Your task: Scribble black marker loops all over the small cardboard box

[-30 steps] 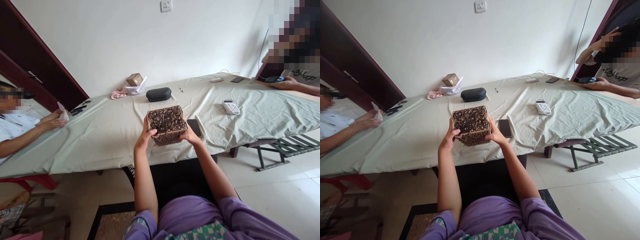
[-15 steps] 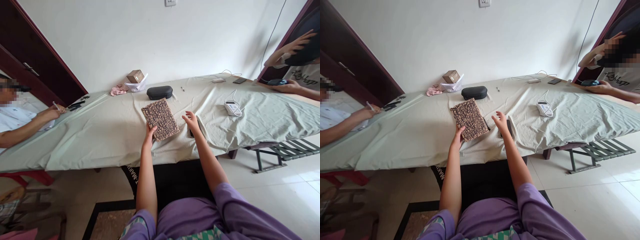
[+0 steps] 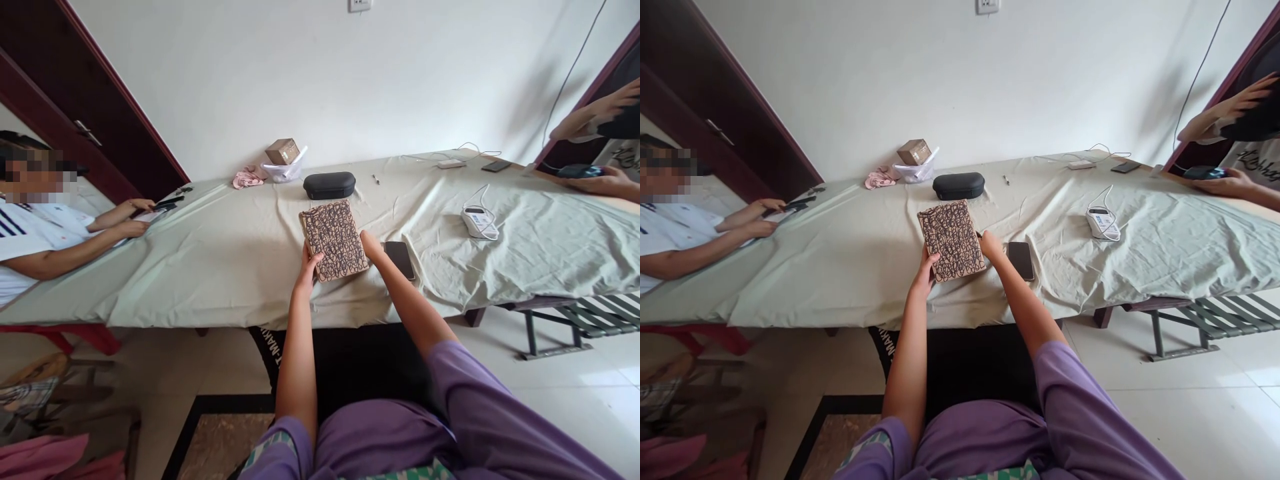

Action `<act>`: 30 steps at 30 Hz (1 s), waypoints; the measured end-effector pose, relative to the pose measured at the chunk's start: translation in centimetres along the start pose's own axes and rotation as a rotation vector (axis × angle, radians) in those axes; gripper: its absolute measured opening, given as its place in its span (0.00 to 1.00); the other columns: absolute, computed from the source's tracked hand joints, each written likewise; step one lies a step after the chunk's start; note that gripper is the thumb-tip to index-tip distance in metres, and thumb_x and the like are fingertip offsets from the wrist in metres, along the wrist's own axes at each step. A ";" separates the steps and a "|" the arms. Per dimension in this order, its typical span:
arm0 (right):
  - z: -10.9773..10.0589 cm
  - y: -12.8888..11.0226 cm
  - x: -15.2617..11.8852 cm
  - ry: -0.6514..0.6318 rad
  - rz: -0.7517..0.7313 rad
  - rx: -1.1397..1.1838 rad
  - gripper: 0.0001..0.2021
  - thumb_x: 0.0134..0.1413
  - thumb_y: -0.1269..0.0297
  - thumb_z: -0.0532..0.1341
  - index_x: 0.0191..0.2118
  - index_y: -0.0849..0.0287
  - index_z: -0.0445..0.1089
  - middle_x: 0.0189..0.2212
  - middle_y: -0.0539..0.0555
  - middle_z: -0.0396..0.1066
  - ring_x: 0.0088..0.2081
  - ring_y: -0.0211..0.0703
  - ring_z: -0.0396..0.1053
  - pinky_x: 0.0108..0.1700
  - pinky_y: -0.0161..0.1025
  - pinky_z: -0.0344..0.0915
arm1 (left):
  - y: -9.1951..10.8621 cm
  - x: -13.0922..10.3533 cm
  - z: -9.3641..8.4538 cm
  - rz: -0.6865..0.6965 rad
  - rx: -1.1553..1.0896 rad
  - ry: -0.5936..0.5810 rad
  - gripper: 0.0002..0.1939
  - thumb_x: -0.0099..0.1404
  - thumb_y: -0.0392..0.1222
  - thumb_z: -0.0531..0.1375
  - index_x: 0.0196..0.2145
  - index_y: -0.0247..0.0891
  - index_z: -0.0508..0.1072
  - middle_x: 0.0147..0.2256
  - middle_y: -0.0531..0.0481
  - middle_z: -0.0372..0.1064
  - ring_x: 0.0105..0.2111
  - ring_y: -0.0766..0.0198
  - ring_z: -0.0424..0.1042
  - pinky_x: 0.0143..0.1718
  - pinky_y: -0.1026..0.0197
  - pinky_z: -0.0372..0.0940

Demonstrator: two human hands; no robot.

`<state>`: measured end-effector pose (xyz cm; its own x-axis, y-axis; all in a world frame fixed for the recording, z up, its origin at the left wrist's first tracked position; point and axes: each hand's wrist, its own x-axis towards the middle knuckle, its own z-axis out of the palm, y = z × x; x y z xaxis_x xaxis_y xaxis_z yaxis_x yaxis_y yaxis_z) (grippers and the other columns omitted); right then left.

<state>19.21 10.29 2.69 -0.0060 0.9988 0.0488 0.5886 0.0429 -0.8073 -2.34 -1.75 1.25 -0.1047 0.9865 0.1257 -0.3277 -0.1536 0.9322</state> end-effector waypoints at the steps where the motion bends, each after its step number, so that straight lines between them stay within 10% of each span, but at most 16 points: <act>1: -0.4 0.2 0.0 0.018 0.032 0.023 0.10 0.69 0.59 0.60 0.45 0.59 0.75 0.32 0.60 0.76 0.41 0.55 0.75 0.43 0.45 0.72 | 0.0 -0.1 0.0 -0.002 0.003 -0.008 0.45 0.59 0.52 0.70 0.73 0.54 0.64 0.72 0.49 0.67 0.73 0.48 0.65 0.71 0.46 0.64; 8: -2.6 1.2 -1.4 0.099 0.097 0.205 0.14 0.72 0.56 0.51 0.46 0.57 0.72 0.23 0.48 0.63 0.23 0.41 0.61 0.27 0.37 0.63 | 0.4 -0.4 0.3 -0.012 -0.025 -0.030 0.46 0.60 0.52 0.70 0.73 0.54 0.64 0.73 0.49 0.66 0.73 0.47 0.64 0.72 0.45 0.63; 15: -1.8 1.7 -3.3 0.234 0.078 0.114 0.15 0.69 0.53 0.57 0.49 0.56 0.75 0.42 0.64 0.81 0.48 0.60 0.76 0.51 0.49 0.72 | 0.2 -0.3 0.2 -0.007 -0.018 -0.032 0.46 0.60 0.51 0.69 0.74 0.52 0.63 0.74 0.48 0.64 0.75 0.47 0.61 0.75 0.45 0.59; 23: -1.3 1.1 -3.9 0.068 0.077 0.033 0.32 0.64 0.61 0.65 0.71 0.66 0.68 0.64 0.75 0.75 0.65 0.69 0.73 0.68 0.58 0.66 | -0.1 0.0 0.4 -0.035 -0.031 -0.026 0.48 0.57 0.52 0.71 0.74 0.52 0.63 0.72 0.48 0.66 0.73 0.44 0.63 0.72 0.43 0.63; 26: -2.2 1.5 -4.5 -0.004 0.080 0.023 0.44 0.52 0.74 0.68 0.76 0.69 0.62 0.63 0.76 0.76 0.59 0.67 0.78 0.64 0.56 0.71 | -0.2 0.0 0.4 -0.036 -0.034 -0.032 0.49 0.57 0.53 0.71 0.74 0.52 0.63 0.72 0.48 0.67 0.73 0.43 0.64 0.71 0.43 0.64; 30: -4.5 2.3 -6.0 -0.089 0.123 0.033 0.53 0.51 0.80 0.64 0.83 0.59 0.51 0.36 0.61 0.85 0.30 0.54 0.79 0.37 0.48 0.77 | -0.2 -0.1 0.4 -0.009 -0.027 -0.025 0.46 0.58 0.54 0.71 0.73 0.51 0.65 0.72 0.48 0.67 0.74 0.44 0.63 0.72 0.45 0.63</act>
<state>24.29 4.30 3.18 -0.0080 0.9946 -0.1033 0.5622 -0.0809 -0.8230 -1.88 -1.77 1.20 -0.0782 0.9890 0.1256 -0.3534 -0.1453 0.9241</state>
